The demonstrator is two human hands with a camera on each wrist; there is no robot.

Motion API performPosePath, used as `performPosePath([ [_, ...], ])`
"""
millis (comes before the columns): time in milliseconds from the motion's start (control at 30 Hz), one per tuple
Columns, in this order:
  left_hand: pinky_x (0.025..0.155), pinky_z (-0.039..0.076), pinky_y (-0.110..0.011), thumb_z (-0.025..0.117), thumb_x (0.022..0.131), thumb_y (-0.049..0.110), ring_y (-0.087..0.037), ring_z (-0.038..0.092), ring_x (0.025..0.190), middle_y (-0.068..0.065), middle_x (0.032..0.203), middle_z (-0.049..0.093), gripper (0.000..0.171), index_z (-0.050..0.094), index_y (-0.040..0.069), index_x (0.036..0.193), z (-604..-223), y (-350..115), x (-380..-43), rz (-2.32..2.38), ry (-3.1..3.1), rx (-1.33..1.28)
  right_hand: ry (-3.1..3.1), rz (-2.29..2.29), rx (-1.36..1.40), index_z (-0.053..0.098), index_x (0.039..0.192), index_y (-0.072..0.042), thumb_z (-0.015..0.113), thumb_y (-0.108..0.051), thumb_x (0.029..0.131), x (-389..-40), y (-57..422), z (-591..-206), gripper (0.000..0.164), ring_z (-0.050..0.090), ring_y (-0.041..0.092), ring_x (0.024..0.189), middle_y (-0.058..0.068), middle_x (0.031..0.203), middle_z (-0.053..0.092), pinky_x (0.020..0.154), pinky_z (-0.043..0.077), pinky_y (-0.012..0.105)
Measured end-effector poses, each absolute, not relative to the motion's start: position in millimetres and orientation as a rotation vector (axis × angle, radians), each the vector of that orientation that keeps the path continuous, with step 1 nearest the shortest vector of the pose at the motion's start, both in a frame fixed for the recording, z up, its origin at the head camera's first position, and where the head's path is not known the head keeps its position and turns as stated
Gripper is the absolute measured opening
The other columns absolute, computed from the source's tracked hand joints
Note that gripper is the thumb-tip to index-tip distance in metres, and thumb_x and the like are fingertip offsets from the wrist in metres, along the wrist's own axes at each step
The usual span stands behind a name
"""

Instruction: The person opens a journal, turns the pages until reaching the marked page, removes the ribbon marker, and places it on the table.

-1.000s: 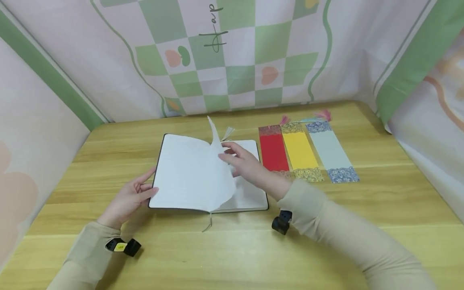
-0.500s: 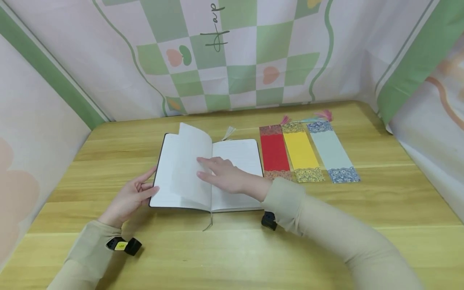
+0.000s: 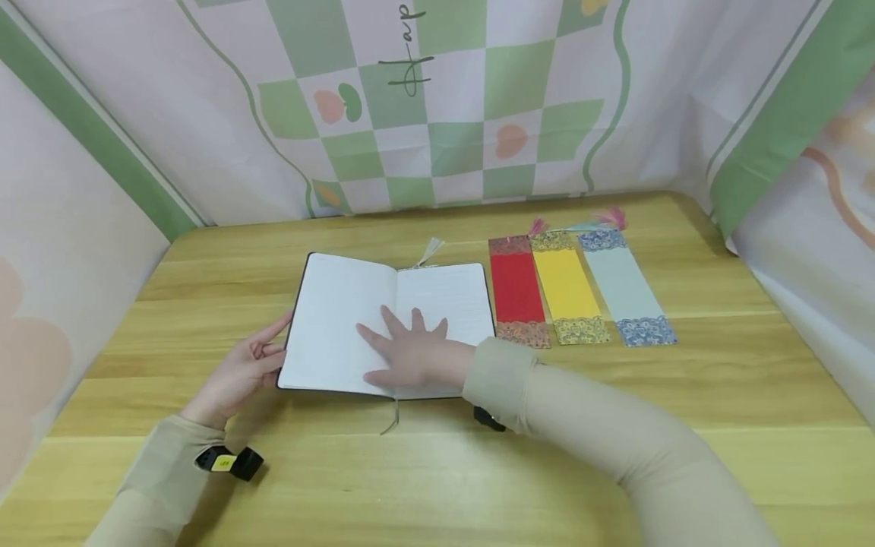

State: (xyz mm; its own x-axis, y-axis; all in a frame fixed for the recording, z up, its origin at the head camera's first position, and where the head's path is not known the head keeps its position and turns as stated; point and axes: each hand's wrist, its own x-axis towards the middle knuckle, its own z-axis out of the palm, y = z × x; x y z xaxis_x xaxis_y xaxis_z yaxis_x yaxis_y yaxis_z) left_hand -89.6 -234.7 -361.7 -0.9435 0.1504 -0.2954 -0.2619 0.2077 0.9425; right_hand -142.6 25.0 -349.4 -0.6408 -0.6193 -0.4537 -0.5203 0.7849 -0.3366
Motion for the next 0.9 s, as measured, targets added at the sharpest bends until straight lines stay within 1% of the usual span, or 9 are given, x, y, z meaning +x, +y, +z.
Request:
performPosePath([
  [133, 0.076, 0.055, -0.029, 0.043, 0.101, 0.015, -0.011, 0.067, 0.087, -0.012, 0.111, 0.067, 0.057, 0.017, 0.014, 0.152, -359.8, -236.6, -90.2, 1.832, 2.113, -0.099, 2.449, -0.118, -0.868, -0.001, 0.150, -0.040, 0.037, -0.066, 0.091, -141.5, 21.7, -354.9, 0.075, 0.001, 0.054, 0.139, 0.003, 0.159, -0.014, 0.096, 0.013, 0.079],
  [233, 0.075, 0.055, -0.028, 0.044, 0.101, 0.021, -0.011, 0.067, 0.086, -0.004, 0.103, 0.069, 0.057, 0.018, 0.014, 0.152, -358.3, -236.5, -89.8, 1.860, 2.087, -0.110, 2.456, -0.099, -0.862, -0.001, 0.151, -0.040, 0.036, -0.066, 0.091, -140.7, 20.1, -354.4, 0.075, 0.002, 0.054, 0.139, 0.003, 0.159, -0.014, 0.096, 0.015, 0.079],
  [333, 0.072, 0.054, -0.025, 0.049, 0.099, 0.016, -0.006, 0.065, 0.078, 0.003, 0.095, 0.069, 0.061, 0.018, 0.014, 0.152, -357.4, -235.2, -89.7, 1.840, 2.114, -0.108, 2.458, -0.088, -0.849, 0.000, 0.151, -0.040, 0.036, -0.067, 0.091, -139.7, 20.2, -352.1, 0.074, 0.002, 0.053, 0.139, 0.002, 0.159, -0.014, 0.097, 0.015, 0.078],
  [400, 0.068, 0.052, -0.023, 0.052, 0.097, 0.011, -0.003, 0.059, 0.069, 0.006, 0.088, 0.068, 0.064, 0.019, 0.015, 0.152, -357.4, -234.1, -90.2, 1.806, 2.152, -0.104, 2.455, -0.095, -0.839, 0.000, 0.150, -0.041, 0.036, -0.067, 0.091, -140.5, 21.6, -350.2, 0.074, 0.003, 0.053, 0.139, 0.002, 0.159, -0.013, 0.098, 0.016, 0.077],
  [467, 0.066, 0.050, -0.022, 0.053, 0.096, 0.008, -0.002, 0.055, 0.067, 0.008, 0.086, 0.067, 0.066, 0.020, 0.015, 0.152, -357.4, -234.3, -89.7, 1.771, 2.192, -0.101, 2.441, -0.111, -0.842, 0.002, 0.150, -0.041, 0.037, -0.067, 0.091, -144.2, 22.5, -347.4, 0.074, 0.005, 0.053, 0.139, 0.002, 0.160, -0.010, 0.098, 0.017, 0.077],
  [533, 0.065, 0.049, -0.022, 0.054, 0.095, 0.007, -0.002, 0.051, 0.064, 0.008, 0.085, 0.066, 0.066, 0.021, 0.017, 0.152, -357.8, -234.1, -89.7, 1.750, 2.214, -0.104, 2.427, -0.160, -0.825, 0.005, 0.151, -0.041, 0.041, -0.066, 0.090, -150.2, 26.0, -344.8, 0.075, 0.005, 0.052, 0.139, 0.003, 0.160, -0.005, 0.100, 0.017, 0.075],
  [700, 0.062, 0.047, -0.022, 0.055, 0.095, 0.007, -0.003, 0.046, 0.059, 0.008, 0.077, 0.063, 0.067, 0.022, 0.018, 0.151, -358.4, -232.0, -90.5, 1.754, 2.206, -0.111, 2.453, -0.200, -0.758, 0.012, 0.153, -0.032, 0.055, -0.058, 0.088, -171.7, 45.5, -344.7, 0.082, 0.003, 0.053, 0.139, 0.010, 0.160, 0.003, 0.102, 0.013, 0.074],
  [767, 0.062, 0.047, -0.021, 0.055, 0.095, 0.006, -0.003, 0.046, 0.058, 0.008, 0.075, 0.062, 0.067, 0.022, 0.018, 0.151, -358.1, -231.2, -90.7, 1.759, 2.199, -0.116, 2.489, -0.152, -0.753, 0.016, 0.153, -0.027, 0.057, -0.055, 0.087, -181.2, 55.3, -347.5, 0.083, 0.004, 0.052, 0.140, 0.012, 0.159, 0.005, 0.102, 0.013, 0.074],
  [900, 0.063, 0.047, -0.021, 0.055, 0.095, 0.005, -0.002, 0.046, 0.057, 0.008, 0.074, 0.062, 0.067, 0.022, 0.018, 0.151, -356.8, -230.8, -90.3, 1.768, 2.190, -0.121, 2.556, -0.082, -0.820, 0.027, 0.150, -0.013, 0.061, -0.050, 0.086, -200.0, 71.2, -350.3, 0.081, 0.013, 0.044, 0.142, 0.015, 0.157, 0.016, 0.109, 0.016, 0.065],
])
